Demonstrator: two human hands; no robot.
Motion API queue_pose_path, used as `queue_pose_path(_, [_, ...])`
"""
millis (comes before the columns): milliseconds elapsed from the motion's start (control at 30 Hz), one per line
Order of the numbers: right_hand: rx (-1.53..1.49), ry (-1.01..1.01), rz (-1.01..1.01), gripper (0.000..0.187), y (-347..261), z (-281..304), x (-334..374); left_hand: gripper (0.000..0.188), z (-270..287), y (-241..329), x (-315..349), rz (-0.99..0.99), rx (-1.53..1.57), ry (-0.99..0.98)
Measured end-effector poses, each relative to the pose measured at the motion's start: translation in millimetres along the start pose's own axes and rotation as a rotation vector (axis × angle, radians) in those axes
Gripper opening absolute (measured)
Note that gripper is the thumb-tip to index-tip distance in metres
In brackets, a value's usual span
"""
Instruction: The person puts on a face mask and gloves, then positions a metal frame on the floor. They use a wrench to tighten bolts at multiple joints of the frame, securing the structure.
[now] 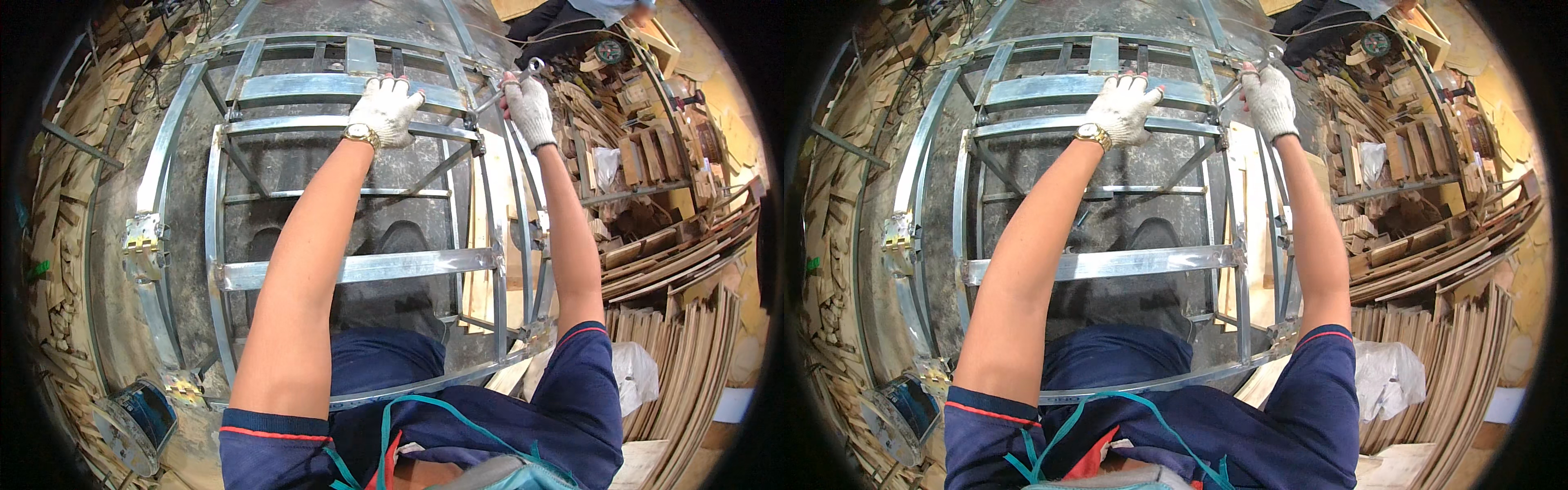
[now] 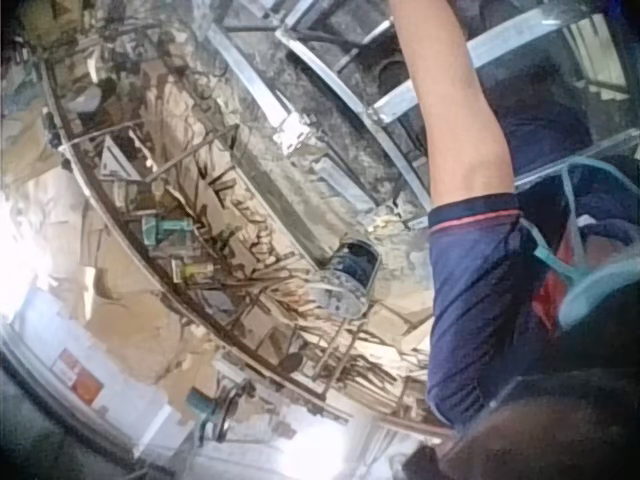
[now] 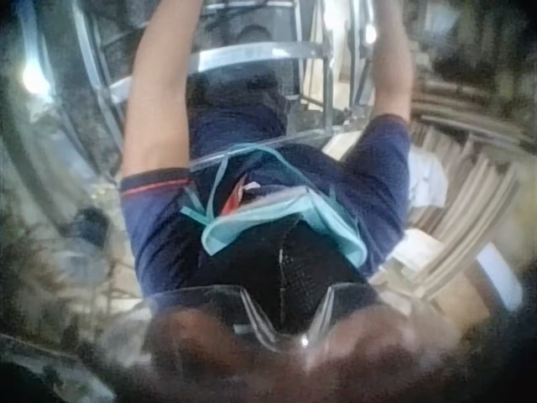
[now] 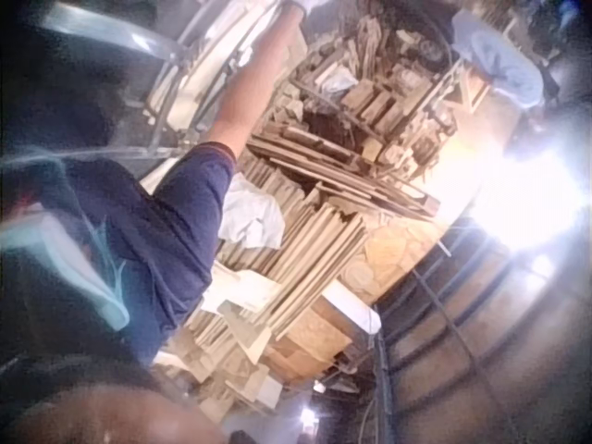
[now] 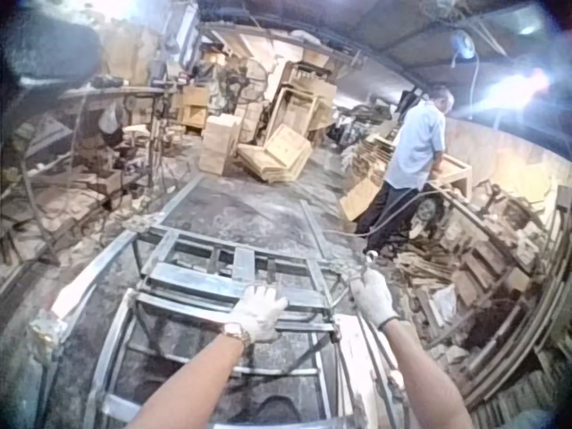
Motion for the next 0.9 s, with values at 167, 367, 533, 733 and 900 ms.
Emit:
queue_pose_path(167, [-0.030,-0.153,-0.009,0.045,9.2,-17.7,-35.3,0.086,0.4,0.1,0.6,0.003,-0.002,-0.016])
queue_pose_path(367, [-0.043,-0.290,-0.017,0.044,6.3,-29.5,-40.4,0.087,3.1,1.9,1.2,0.009,-0.010,-0.023])
queue_pose_path(533, [0.188,-0.042,0.149,0.041,-16.5,-19.7,-0.4,0.089,3.2,-1.9,1.8,0.000,-0.014,-0.041])
queue_pose_path(733, [0.226,0.212,0.409,0.038,-4.3,-25.6,86.1,0.087,7.8,0.5,0.9,0.005,-0.005,-0.064])
queue_pose_path(900, [0.115,0.143,0.299,0.034,-4.7,-27.1,96.9,0.086,8.5,1.7,1.1,0.009,-0.010,-0.066])
Point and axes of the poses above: each hand's wrist, its own x-axis away from the middle knuckle, its own z-axis out of the back of the hand, y = z × x, the point moved 4 cm from there along -x, towards the middle knuckle, and after that the axes turned 11 degrees about z, right-handed, at the moved point
